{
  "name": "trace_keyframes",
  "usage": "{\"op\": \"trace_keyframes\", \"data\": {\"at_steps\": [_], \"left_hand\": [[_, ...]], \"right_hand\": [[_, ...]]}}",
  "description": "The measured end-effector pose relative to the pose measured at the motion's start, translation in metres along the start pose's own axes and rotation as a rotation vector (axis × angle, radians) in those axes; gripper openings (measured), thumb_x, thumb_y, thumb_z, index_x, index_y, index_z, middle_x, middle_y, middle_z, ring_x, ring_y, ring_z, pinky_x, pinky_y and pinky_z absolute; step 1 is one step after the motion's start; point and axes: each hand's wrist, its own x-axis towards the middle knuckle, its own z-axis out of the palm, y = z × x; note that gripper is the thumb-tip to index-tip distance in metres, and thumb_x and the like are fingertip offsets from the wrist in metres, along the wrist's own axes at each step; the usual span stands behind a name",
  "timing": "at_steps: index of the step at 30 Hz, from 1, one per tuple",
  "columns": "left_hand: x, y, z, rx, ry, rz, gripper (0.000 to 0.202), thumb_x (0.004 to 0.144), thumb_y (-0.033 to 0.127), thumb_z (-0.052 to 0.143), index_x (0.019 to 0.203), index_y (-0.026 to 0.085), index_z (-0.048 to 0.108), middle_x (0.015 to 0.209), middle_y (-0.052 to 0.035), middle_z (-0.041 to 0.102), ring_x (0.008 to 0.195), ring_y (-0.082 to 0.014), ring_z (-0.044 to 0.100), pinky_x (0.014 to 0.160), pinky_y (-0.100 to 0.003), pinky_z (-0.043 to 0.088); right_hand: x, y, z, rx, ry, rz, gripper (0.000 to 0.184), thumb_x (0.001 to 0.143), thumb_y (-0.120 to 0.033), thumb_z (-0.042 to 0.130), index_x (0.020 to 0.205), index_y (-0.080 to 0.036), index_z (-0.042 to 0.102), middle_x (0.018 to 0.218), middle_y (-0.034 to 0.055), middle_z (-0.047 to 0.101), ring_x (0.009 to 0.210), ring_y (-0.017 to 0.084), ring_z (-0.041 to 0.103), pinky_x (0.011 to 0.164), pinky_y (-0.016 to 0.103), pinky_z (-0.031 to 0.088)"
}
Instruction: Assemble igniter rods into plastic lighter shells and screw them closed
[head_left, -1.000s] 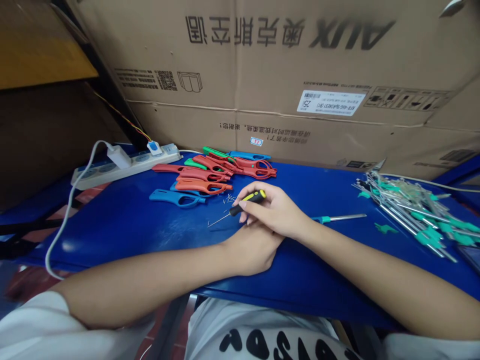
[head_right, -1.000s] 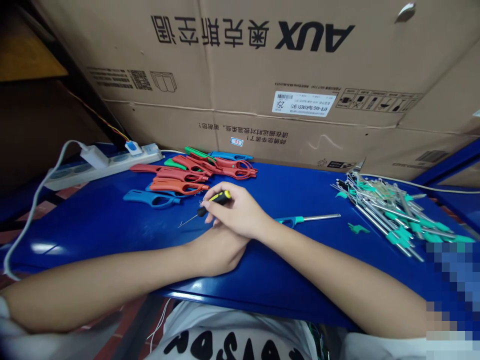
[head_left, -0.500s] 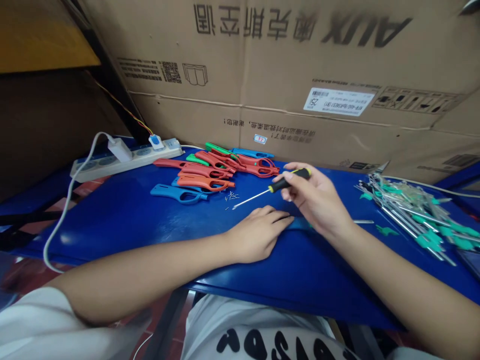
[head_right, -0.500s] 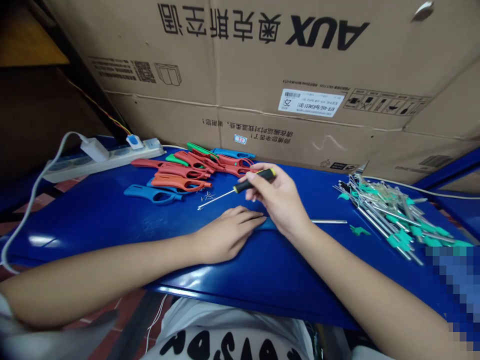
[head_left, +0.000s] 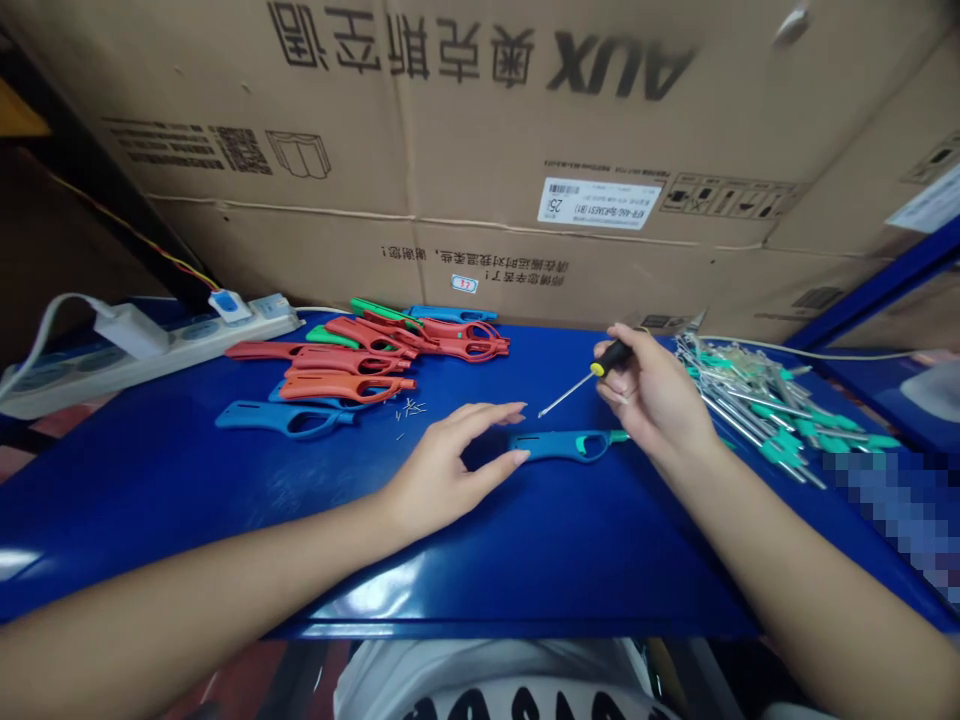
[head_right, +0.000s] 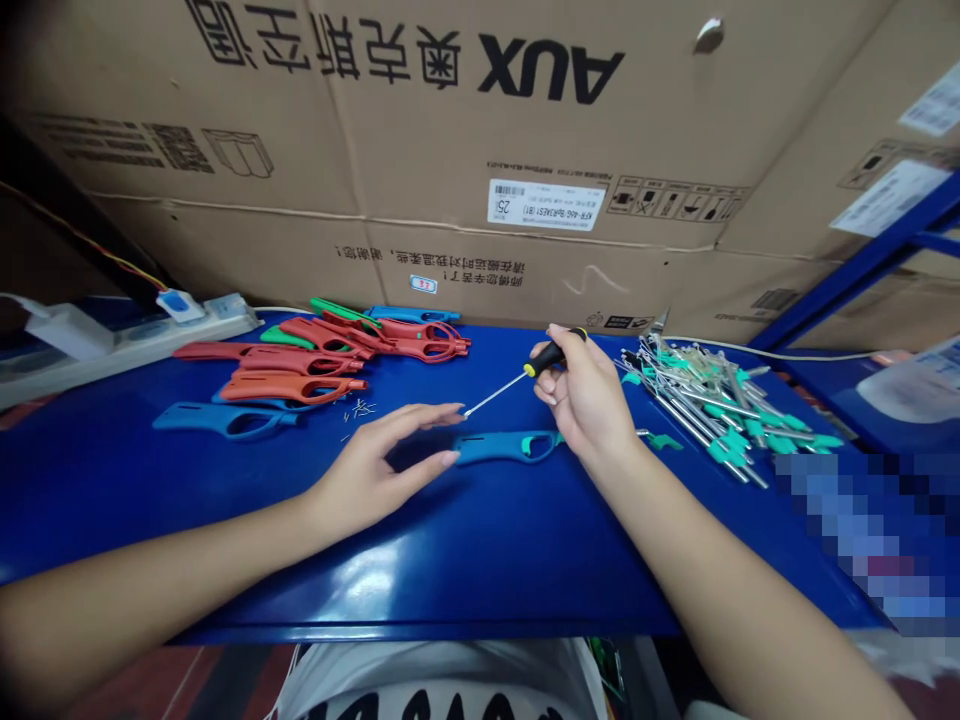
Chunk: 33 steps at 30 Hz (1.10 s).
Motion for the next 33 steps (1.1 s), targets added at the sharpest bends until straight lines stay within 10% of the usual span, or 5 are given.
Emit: {"op": "trace_keyframes", "data": {"at_steps": [12, 21, 33], "left_hand": [[0.002, 0.007, 0.0, -0.074, 0.071, 0.02, 0.005, 0.09, 0.021, 0.07, 0.09, 0.019, 0.075, 0.088, -0.0034, 0.076, 0.083, -0.0165, 0.068, 0.08, -0.032, 0.054], [0.003, 0.005, -0.001, -0.041, 0.06, -0.006, 0.008, 0.089, 0.022, 0.071, 0.082, 0.019, 0.073, 0.081, -0.0013, 0.074, 0.077, -0.0151, 0.066, 0.074, -0.029, 0.052], [0.001, -0.001, 0.002, -0.087, 0.009, -0.125, 0.011, 0.092, 0.024, 0.067, 0.097, 0.02, 0.076, 0.095, -0.0021, 0.078, 0.086, -0.0162, 0.073, 0.078, -0.028, 0.056]], "right_hand": [[-0.013, 0.014, 0.011, -0.009, -0.099, 0.04, 0.028, 0.077, -0.038, 0.076, 0.082, -0.023, 0.052, 0.069, -0.004, 0.064, 0.038, 0.006, 0.042, 0.038, 0.024, 0.029], [-0.011, 0.01, 0.007, -0.011, -0.198, 0.062, 0.021, 0.078, -0.038, 0.068, 0.088, -0.02, 0.065, 0.076, 0.0007, 0.066, 0.045, 0.007, 0.045, 0.04, 0.024, 0.032], [-0.012, 0.007, 0.013, -0.002, -0.093, 0.023, 0.053, 0.071, -0.063, 0.079, 0.068, -0.023, 0.045, 0.055, -0.0073, 0.042, 0.04, 0.005, 0.022, 0.034, 0.023, 0.012]]}}
